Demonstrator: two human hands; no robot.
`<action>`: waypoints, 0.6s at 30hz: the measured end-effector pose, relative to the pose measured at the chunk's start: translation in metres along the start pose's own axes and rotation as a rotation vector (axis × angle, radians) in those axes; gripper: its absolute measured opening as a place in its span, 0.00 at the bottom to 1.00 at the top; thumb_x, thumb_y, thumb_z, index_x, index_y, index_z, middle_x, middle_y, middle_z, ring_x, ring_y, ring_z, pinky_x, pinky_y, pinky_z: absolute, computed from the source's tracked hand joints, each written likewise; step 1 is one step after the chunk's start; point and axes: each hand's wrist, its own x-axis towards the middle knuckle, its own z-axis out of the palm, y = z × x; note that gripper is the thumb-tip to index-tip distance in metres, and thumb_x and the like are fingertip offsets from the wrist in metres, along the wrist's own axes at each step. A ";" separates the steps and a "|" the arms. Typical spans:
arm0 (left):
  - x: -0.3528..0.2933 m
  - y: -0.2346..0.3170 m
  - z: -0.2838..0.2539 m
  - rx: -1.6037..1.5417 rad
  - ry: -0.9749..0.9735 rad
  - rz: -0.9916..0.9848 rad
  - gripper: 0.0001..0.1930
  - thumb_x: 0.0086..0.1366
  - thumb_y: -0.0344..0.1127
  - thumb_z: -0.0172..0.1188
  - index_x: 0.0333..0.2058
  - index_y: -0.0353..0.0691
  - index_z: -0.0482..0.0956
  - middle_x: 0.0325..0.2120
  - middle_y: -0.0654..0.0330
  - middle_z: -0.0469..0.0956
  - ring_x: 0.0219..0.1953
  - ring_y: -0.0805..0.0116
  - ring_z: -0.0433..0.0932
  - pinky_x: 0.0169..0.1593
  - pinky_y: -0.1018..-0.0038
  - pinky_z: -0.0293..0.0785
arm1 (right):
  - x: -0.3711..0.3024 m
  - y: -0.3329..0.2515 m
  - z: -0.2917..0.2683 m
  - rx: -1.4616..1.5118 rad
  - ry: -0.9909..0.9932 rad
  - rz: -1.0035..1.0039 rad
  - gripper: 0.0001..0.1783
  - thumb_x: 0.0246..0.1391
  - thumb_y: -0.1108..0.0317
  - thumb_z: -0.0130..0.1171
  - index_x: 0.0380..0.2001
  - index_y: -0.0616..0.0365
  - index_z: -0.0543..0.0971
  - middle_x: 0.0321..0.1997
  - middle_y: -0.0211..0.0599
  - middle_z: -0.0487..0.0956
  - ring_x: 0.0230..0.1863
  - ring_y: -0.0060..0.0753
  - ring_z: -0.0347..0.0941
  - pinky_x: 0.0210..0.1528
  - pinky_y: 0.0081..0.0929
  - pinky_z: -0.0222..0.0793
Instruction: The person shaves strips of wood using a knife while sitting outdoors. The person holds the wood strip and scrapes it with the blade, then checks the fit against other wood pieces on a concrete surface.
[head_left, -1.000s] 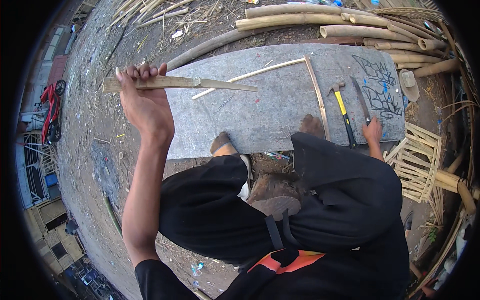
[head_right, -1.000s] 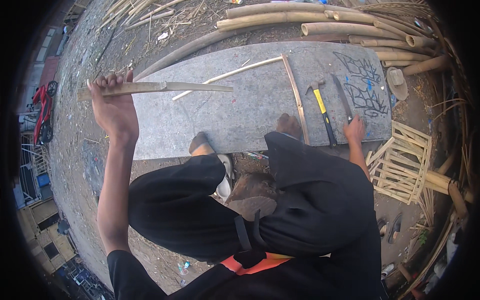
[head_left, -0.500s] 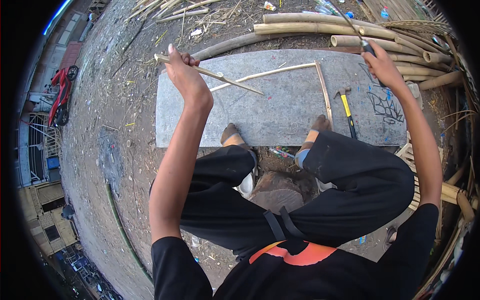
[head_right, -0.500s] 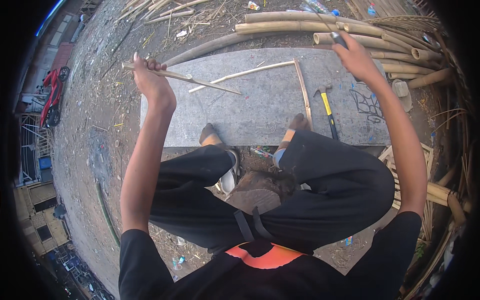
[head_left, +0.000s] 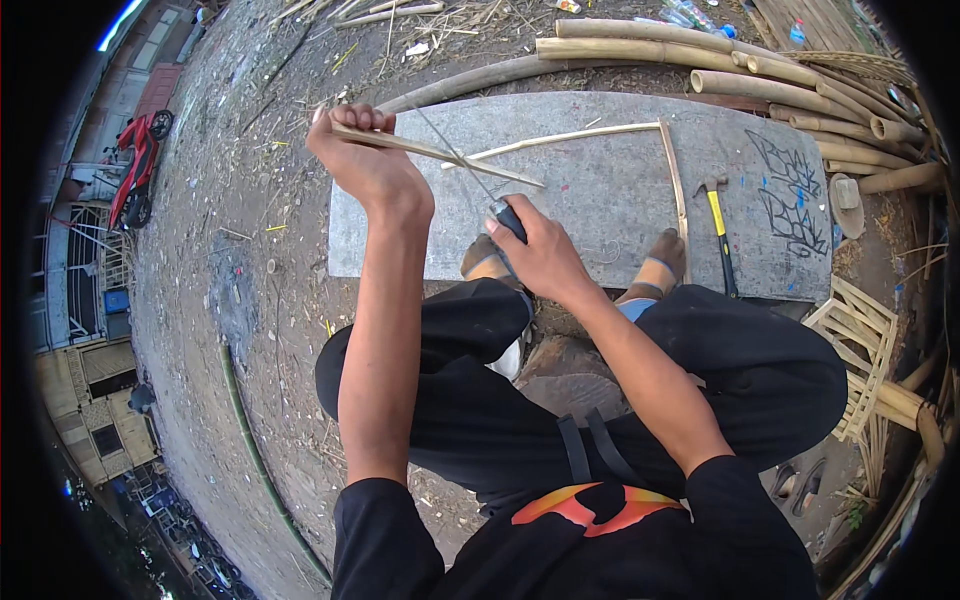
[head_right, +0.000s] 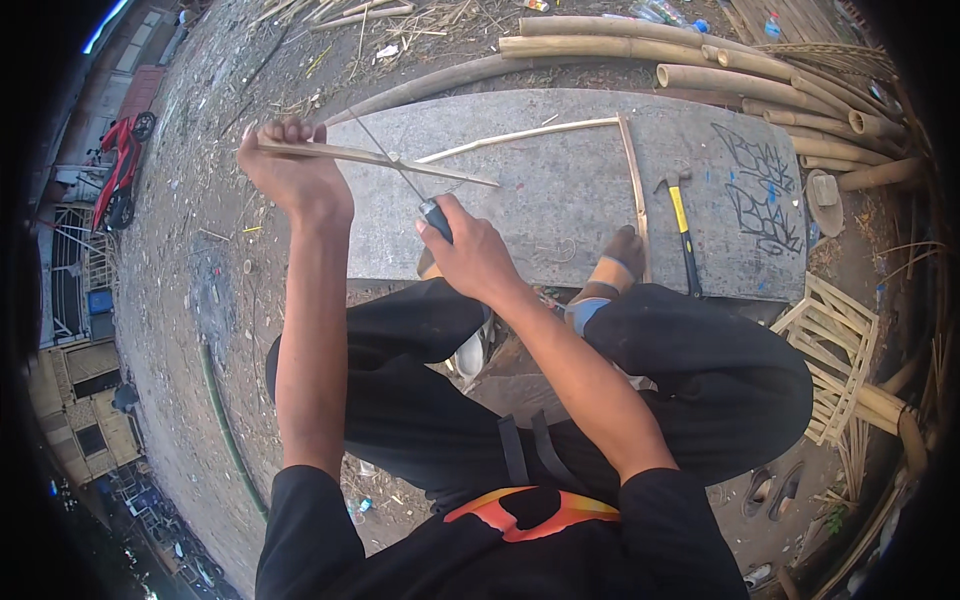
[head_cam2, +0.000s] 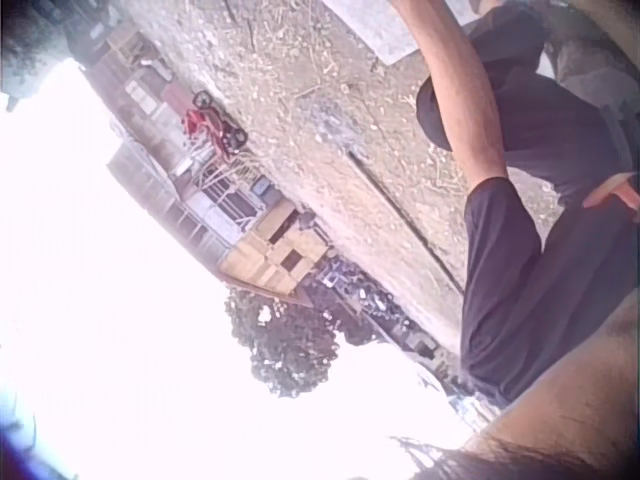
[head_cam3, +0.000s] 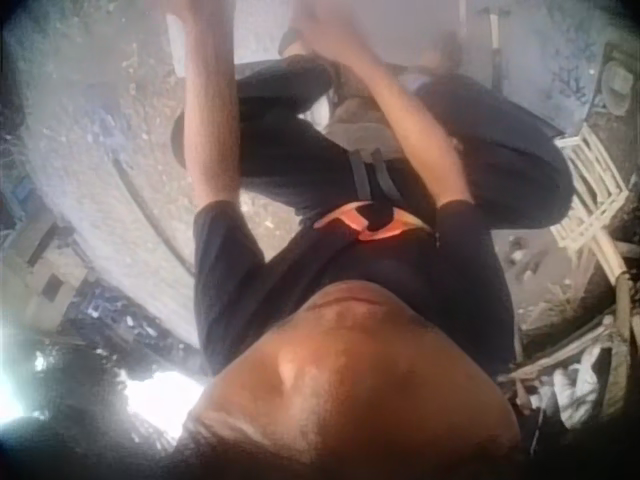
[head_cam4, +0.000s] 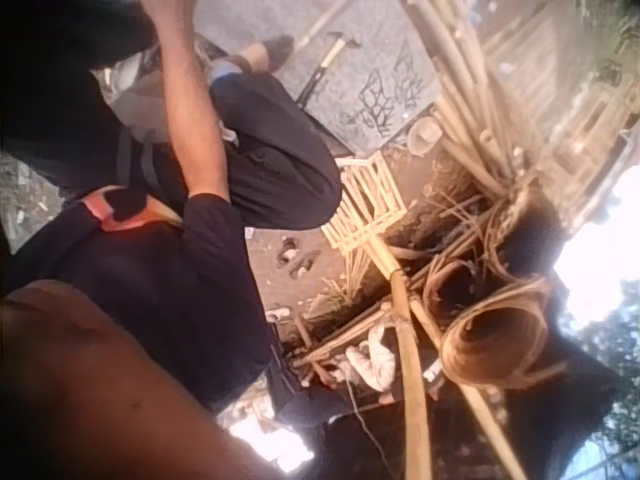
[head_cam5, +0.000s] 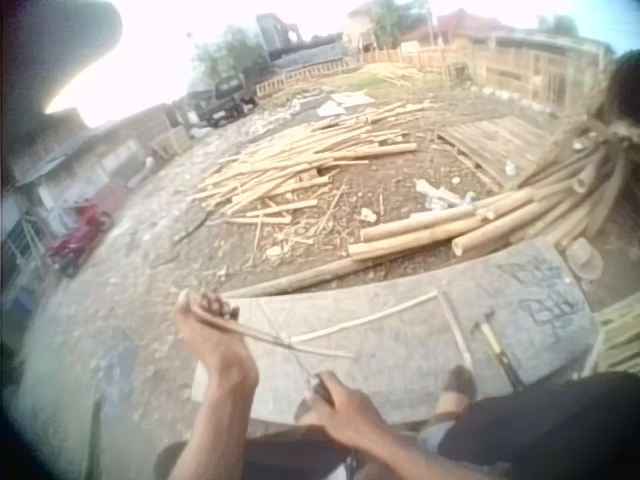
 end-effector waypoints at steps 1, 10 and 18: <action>-0.004 0.007 0.008 -0.043 0.041 0.021 0.12 0.68 0.44 0.38 0.28 0.46 0.59 0.24 0.67 0.60 0.28 0.73 0.56 0.40 0.70 0.56 | 0.000 0.003 0.004 0.027 -0.016 -0.045 0.23 0.62 0.52 0.53 0.49 0.60 0.69 0.30 0.58 0.76 0.36 0.65 0.75 0.38 0.48 0.67; -0.019 0.000 0.013 0.016 0.001 0.157 0.09 0.68 0.41 0.41 0.30 0.45 0.63 0.23 0.68 0.60 0.27 0.75 0.57 0.36 0.73 0.56 | 0.002 -0.001 0.005 0.022 0.023 -0.139 0.15 0.60 0.64 0.56 0.43 0.63 0.68 0.22 0.58 0.74 0.29 0.68 0.74 0.29 0.50 0.65; -0.011 -0.001 -0.004 0.012 -0.021 0.205 0.06 0.67 0.37 0.38 0.31 0.45 0.62 0.24 0.66 0.59 0.29 0.75 0.58 0.36 0.74 0.58 | -0.002 -0.027 0.006 0.042 0.006 -0.213 0.12 0.58 0.69 0.56 0.39 0.64 0.66 0.22 0.60 0.74 0.29 0.67 0.74 0.28 0.51 0.65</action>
